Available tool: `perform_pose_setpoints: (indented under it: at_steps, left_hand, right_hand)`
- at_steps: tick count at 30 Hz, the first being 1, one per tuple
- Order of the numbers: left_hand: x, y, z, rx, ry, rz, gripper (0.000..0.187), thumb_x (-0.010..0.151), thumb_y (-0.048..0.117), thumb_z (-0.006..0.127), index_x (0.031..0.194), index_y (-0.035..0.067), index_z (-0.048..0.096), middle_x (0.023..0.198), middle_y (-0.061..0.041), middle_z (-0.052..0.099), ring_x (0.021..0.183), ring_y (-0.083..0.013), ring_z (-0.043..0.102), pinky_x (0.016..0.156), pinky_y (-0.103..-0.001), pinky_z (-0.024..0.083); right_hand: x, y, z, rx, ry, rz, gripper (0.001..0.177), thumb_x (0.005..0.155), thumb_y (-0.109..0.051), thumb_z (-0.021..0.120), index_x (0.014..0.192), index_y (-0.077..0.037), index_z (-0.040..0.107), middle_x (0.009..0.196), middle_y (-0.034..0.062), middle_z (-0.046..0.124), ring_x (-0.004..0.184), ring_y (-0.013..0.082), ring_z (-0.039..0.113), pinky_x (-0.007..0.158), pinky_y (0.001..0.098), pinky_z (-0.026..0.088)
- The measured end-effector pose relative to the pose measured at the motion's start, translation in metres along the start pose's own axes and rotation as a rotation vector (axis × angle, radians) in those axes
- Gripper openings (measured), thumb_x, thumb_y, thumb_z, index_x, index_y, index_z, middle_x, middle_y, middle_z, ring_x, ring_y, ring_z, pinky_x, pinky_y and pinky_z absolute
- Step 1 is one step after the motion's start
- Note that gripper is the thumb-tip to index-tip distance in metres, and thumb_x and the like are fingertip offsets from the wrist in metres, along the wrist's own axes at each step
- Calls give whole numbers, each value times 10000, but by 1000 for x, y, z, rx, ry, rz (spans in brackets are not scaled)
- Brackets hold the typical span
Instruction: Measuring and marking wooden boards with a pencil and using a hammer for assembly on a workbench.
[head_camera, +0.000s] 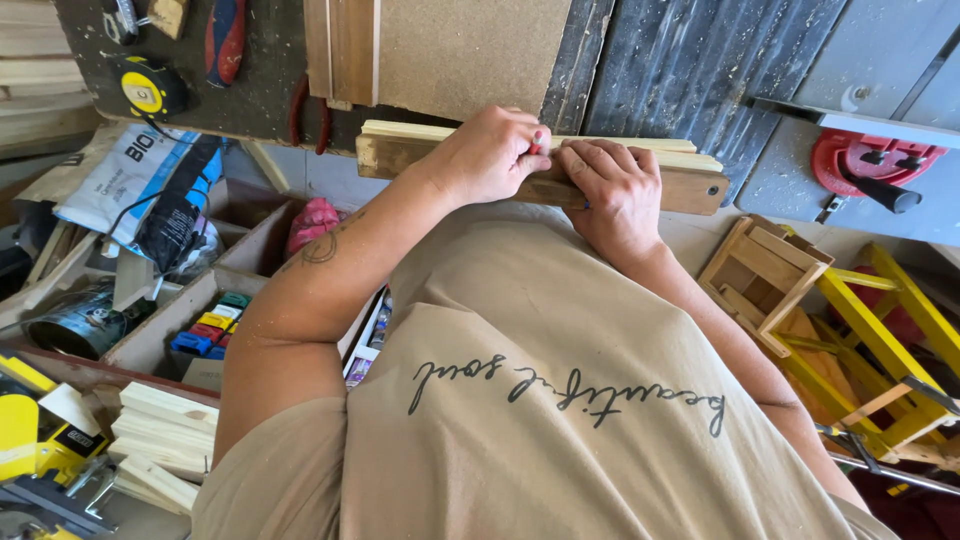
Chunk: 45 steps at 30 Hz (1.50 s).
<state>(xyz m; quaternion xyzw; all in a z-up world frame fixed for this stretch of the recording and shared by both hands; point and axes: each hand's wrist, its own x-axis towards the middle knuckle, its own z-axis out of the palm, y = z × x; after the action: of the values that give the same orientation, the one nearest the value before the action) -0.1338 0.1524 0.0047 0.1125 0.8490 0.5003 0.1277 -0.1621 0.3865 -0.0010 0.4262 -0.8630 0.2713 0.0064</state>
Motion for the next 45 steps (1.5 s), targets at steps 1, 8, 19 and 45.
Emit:
perform_pose_setpoints:
  at_steps: [1, 8, 19, 45]
  left_hand:
    - [0, 1, -2, 10, 7, 9, 311, 998, 175, 773, 750, 114, 595, 692, -76, 653, 724, -341, 704, 722, -421, 594]
    - [-3, 1, 6, -101, 115, 6, 252, 997, 175, 784, 785, 147, 649, 692, -22, 658, 720, -294, 717, 732, -379, 597]
    - [-12, -1, 14, -74, 265, 50, 212, 1015, 223, 768, 824, 155, 705, 682, -31, 637, 678, -273, 689, 690, -348, 587]
    - [-18, 5, 3, -112, 329, 74, 182, 1036, 133, 746, 858, 99, 738, 686, -64, 653, 635, -224, 643, 652, -316, 557]
  right_hand:
    - [0, 0, -1, -8, -2, 0, 444, 725, -117, 807, 1167, -164, 790, 1144, -3, 775, 1098, 215, 734, 897, 352, 494]
    - [6, -5, -7, -15, 9, -12, 446, 719, -102, 782, 1160, -167, 799, 1131, -1, 780, 1080, 216, 740, 894, 345, 493]
    - [9, -6, -9, 0, 24, -21, 421, 734, -98, 795, 1150, -165, 803, 1139, 0, 788, 1068, 220, 745, 891, 344, 499]
    - [11, -9, -14, 2, 44, -31, 392, 761, -123, 827, 1149, -176, 798, 1125, -11, 786, 1054, 217, 742, 878, 339, 499]
